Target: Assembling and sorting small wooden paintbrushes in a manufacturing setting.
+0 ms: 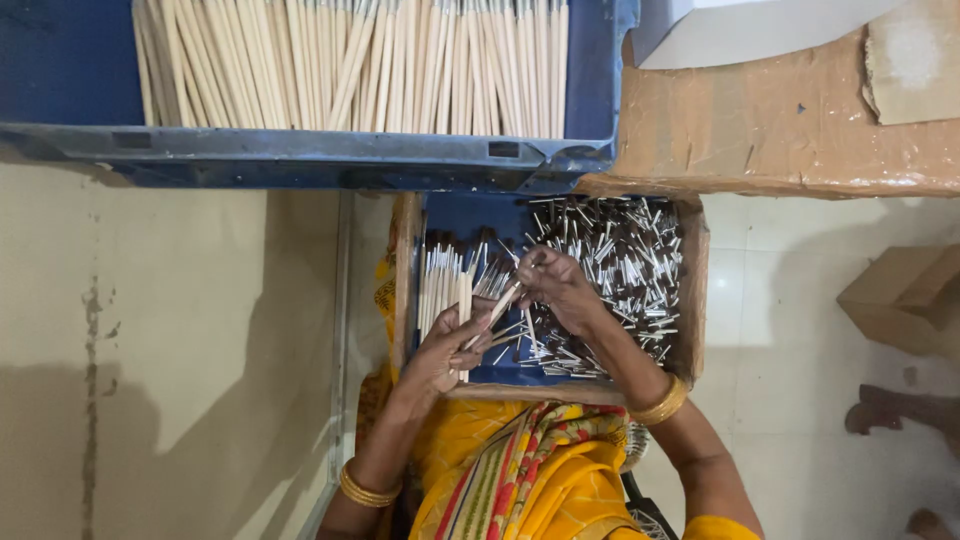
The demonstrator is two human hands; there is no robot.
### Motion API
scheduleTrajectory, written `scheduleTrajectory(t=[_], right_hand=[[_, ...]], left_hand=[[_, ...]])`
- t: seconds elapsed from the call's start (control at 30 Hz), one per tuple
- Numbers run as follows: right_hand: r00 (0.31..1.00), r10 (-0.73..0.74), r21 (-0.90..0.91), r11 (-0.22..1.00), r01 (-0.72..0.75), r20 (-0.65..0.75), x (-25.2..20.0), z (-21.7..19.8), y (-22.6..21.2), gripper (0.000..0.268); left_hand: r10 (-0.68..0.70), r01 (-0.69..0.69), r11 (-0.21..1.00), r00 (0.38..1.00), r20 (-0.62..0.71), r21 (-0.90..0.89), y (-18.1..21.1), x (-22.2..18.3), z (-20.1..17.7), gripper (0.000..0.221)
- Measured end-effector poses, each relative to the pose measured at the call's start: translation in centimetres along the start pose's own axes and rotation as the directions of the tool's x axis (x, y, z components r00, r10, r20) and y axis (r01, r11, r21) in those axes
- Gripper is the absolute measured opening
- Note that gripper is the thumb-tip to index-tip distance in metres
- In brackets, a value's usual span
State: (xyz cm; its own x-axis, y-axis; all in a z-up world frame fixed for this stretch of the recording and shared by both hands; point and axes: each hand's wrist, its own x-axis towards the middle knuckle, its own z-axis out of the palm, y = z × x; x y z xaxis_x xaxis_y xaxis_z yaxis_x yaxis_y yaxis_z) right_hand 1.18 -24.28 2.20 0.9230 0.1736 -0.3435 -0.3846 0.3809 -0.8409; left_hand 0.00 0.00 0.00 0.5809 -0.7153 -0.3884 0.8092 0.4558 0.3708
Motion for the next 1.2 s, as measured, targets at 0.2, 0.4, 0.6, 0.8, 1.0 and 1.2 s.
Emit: scheduleTrajectory(t=[0.2,0.4,0.6,0.8,1.0,1.2], right_hand=[[0.983,-0.155,-0.197,0.965,0.172,0.099,0.3,-1.7,3.3,0.008],[0.999,0.014,-0.629,0.777,-0.029,-0.029,0.7,2.7,-2.7,0.015],[0.894,-0.379,-0.859,-0.512,0.013,0.239,7.6,-4.0,3.5,0.014],[0.704,-0.567,-0.856,-0.504,0.113,0.427,6.0,0.0,-2.6,0.025],[0.924,-0.363,-0.652,0.73,0.203,-0.118,2.0,-0.4,-2.7,0.01],[0.995,-0.103,-0.021,0.994,0.103,-0.006,0.1,0.0,-1.9,0.007]], left_hand=[[0.208,-0.182,0.889,0.978,-0.017,0.42,0.7,-0.6,1.7,0.022],[0.47,-0.147,0.168,0.881,0.052,0.975,-1.7,-0.5,-1.8,0.022],[0.531,0.07,0.112,0.839,-0.119,0.991,-0.4,-3.3,0.5,0.027],[0.389,-0.141,0.661,0.904,-0.176,0.737,-1.8,-1.9,-3.4,0.027],[0.116,-0.106,0.97,0.993,-0.033,0.219,1.6,-0.3,1.2,0.038],[0.0,-0.001,0.999,1.0,0.02,0.053,1.2,0.3,1.7,0.032]])
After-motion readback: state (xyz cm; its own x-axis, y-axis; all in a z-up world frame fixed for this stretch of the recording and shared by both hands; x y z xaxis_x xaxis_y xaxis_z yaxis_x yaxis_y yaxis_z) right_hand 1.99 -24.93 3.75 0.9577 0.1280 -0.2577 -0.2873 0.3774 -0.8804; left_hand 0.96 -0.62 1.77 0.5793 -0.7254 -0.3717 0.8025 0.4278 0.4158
